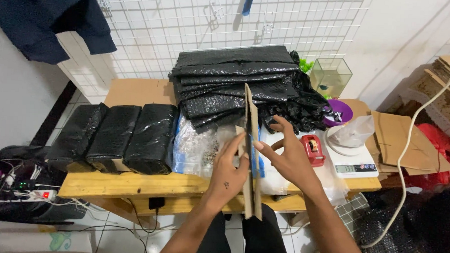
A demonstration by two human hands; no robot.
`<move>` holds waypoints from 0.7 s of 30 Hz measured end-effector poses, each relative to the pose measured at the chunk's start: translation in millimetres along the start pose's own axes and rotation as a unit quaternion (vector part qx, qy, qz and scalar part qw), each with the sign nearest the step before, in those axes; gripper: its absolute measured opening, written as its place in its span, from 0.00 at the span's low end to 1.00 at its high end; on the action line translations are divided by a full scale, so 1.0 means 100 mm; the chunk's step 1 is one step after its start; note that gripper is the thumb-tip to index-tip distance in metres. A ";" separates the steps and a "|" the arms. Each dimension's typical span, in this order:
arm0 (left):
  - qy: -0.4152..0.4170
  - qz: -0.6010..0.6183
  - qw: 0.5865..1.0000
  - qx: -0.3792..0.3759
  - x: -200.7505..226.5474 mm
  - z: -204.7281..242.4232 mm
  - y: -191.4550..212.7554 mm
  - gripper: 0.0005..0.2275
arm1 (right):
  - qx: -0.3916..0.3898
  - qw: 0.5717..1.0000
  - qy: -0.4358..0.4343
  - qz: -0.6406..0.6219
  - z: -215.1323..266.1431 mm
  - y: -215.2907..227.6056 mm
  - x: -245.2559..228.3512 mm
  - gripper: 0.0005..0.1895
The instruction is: Assembling a small cardboard box, filling a plastic bag with items, and packing them into a shipping mailer.
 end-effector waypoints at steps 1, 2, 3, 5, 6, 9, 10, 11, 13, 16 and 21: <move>-0.001 -0.002 1.000 0.000 -0.01 0.01 -0.01 0.23 | 0.001 1.000 0.001 -0.002 0.01 -0.01 -0.02 0.45; -0.009 -0.005 1.000 -0.014 -0.01 0.01 -0.05 0.23 | -0.009 1.000 -0.006 0.009 0.02 -0.01 -0.03 0.44; -0.017 -0.008 0.999 -0.027 -0.02 0.02 -0.08 0.24 | -0.019 1.000 -0.013 0.021 0.02 -0.02 -0.03 0.43; -0.007 -0.008 1.000 -0.021 -0.11 -0.02 -0.11 0.24 | -0.019 0.998 0.012 0.050 0.05 0.02 0.01 0.37; 0.002 -0.010 1.000 -0.018 -0.15 -0.03 -0.13 0.24 | -0.017 0.996 0.037 0.078 0.08 0.04 0.04 0.34; 0.030 0.000 1.000 -0.005 -0.19 -0.09 -0.05 0.25 | 0.010 0.991 0.052 0.119 0.03 0.24 0.29 0.33; 0.030 0.000 1.000 -0.005 -0.20 -0.13 0.00 0.25 | 0.010 0.991 0.053 0.119 0.02 0.30 0.31 0.33; 0.051 -0.016 0.999 0.012 -0.23 -0.17 0.06 0.25 | 0.023 0.985 0.069 0.155 0.02 0.36 0.31 0.26; 0.073 -0.031 0.996 0.029 -0.28 -0.23 0.16 0.25 | 0.035 0.977 0.085 0.192 0.02 0.42 0.36 0.22; 0.085 -0.020 0.996 0.025 -0.38 -0.35 0.20 0.29 | 0.038 0.978 0.071 0.195 0.03 0.45 0.57 0.18; 0.194 0.031 0.980 0.035 -1.51 -0.96 0.04 0.32 | 0.035 0.974 0.099 0.200 0.04 0.41 0.69 0.15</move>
Point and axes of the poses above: each hand's wrist, its own z-axis away from the middle knuckle, its own y-axis out of the back of the hand, x = y × z, the point moved 4 cm from there along -z, towards the middle knuckle, and after that the axes turned 15 degrees about -z, right-handed, at the moved point
